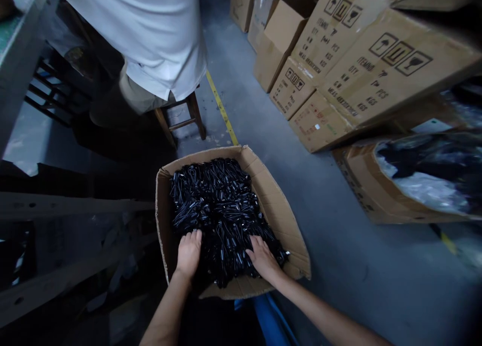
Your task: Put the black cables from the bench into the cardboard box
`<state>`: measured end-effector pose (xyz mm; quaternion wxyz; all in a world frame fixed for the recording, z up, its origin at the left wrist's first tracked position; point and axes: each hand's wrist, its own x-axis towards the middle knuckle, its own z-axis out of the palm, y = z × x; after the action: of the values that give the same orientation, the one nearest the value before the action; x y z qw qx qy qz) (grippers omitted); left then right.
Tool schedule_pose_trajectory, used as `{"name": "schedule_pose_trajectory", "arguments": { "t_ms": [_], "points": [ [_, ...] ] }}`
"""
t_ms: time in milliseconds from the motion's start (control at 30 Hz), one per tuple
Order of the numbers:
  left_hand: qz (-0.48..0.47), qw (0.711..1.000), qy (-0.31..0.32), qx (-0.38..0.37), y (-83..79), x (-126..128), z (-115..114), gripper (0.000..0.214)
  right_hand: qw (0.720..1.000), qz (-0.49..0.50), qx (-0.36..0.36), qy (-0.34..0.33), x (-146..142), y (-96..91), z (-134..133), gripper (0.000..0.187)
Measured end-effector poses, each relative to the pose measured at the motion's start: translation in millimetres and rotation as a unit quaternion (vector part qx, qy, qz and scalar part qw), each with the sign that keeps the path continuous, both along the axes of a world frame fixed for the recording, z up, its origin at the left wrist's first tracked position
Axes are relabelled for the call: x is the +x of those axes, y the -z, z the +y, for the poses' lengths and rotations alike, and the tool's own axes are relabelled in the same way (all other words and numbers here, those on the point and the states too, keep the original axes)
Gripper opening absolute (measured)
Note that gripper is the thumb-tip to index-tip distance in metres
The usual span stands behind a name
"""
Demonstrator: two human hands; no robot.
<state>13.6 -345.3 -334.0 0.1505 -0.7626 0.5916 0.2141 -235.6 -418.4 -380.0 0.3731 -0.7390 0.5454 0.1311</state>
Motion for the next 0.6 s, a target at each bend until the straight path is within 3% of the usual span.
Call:
{"name": "schedule_pose_trajectory", "arguments": {
  "t_ms": [200,400,467,600],
  "points": [
    [-0.030,0.990,-0.118,0.069,17.7,10.3,23.9,0.029,1.000,-0.002,0.002,0.012,2.3,-2.9,-1.4,0.036],
    [-0.007,0.968,-0.252,0.012,12.7,30.3,-0.9,0.042,1.000,-0.006,-0.002,0.006,-0.1,-4.8,-2.2,0.036],
    [0.028,0.966,-0.256,-0.022,11.9,35.3,-4.9,0.039,1.000,-0.002,-0.008,0.005,0.0,-8.5,-4.1,0.035],
    [0.038,0.975,-0.200,-0.086,17.4,23.5,8.5,0.047,1.000,0.002,-0.026,0.011,16.2,-13.9,-8.4,0.034]
  ]
}}
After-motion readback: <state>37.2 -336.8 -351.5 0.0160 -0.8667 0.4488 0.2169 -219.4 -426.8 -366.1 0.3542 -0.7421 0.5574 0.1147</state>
